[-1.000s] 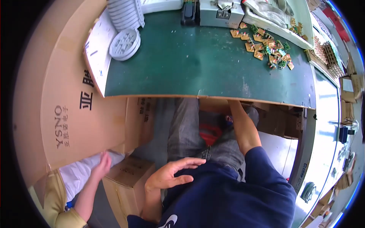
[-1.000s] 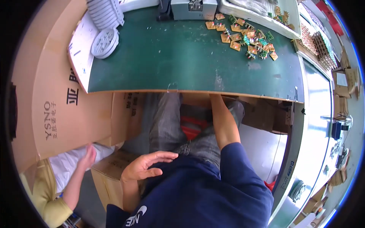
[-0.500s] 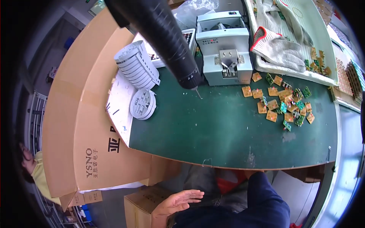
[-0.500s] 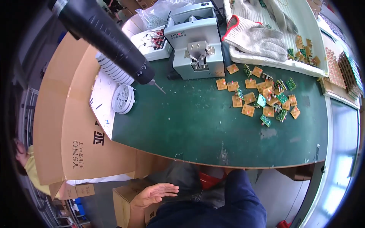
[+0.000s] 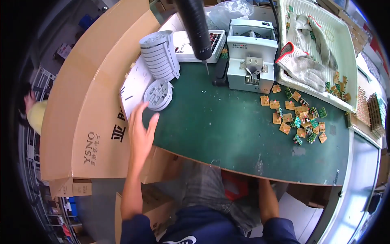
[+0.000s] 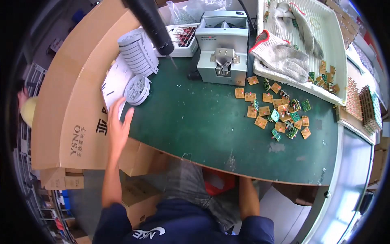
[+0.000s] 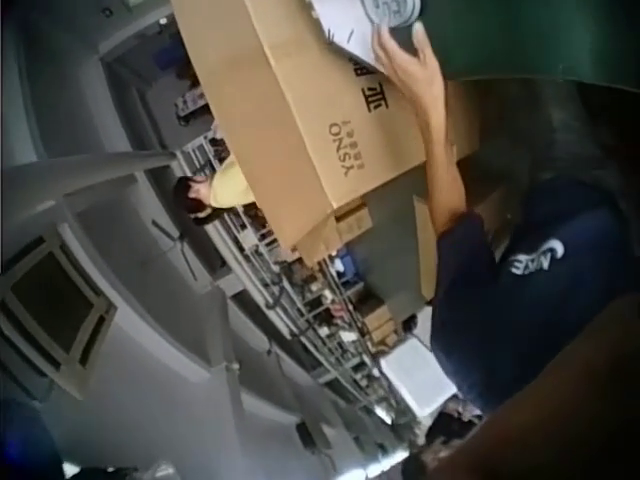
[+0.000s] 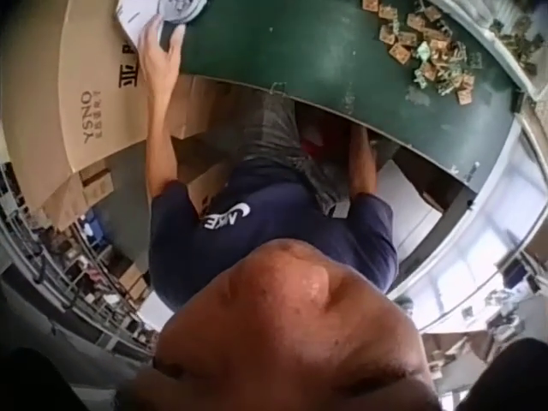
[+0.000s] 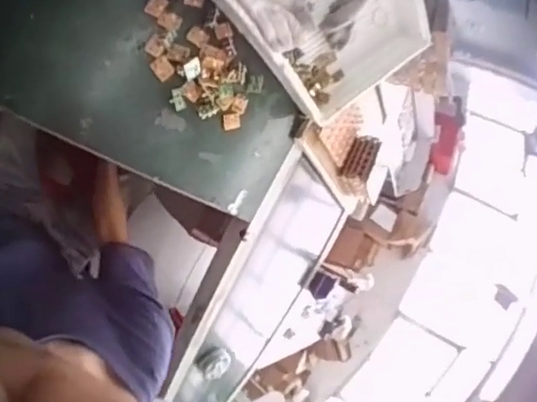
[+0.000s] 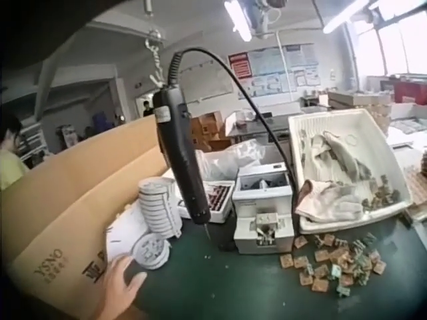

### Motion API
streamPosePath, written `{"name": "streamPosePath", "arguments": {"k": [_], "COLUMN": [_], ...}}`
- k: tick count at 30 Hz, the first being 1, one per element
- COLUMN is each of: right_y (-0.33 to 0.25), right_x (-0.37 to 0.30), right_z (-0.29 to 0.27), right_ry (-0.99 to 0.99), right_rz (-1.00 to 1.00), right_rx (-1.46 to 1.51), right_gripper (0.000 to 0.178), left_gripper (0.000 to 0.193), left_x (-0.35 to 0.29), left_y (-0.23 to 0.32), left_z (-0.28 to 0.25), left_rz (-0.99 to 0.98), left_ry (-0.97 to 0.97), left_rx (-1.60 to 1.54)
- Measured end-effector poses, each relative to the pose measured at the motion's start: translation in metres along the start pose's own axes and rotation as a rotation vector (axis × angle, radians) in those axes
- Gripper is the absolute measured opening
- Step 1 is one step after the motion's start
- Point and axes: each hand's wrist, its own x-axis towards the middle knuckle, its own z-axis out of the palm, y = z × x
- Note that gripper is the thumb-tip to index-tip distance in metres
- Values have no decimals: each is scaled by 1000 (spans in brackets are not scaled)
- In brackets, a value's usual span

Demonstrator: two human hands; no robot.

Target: Assemble small components onto a circular base and use a press to secure them.

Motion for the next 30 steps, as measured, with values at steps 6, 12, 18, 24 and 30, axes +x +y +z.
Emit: {"name": "streamPosePath", "arguments": {"k": [6,12,18,24,30], "right_y": [-243,-397,-371,-357,-353], "right_x": [-21,-1,96,121,121], "right_z": [-22,-86,-131,-125,-123], "right_ry": [-379,89,669,586,592], "right_rz": [-67,148,-100,-35,-286], "right_rx": [-164,56,-843,-1229,-1271], "right_gripper": [37,28,26,32,29], "left_gripper": [77,86,91,101,110], "left_x": [46,75,36,-11,-28], "left_y": [-61,-39,-4,75,89], "left_z": [35,36,10,46,79], "left_rz": [-176,-241,46,288,284], "left_ry": [-38,-164,59,-193,-214], "left_rx": [360,264,-151,-296,-351]}}
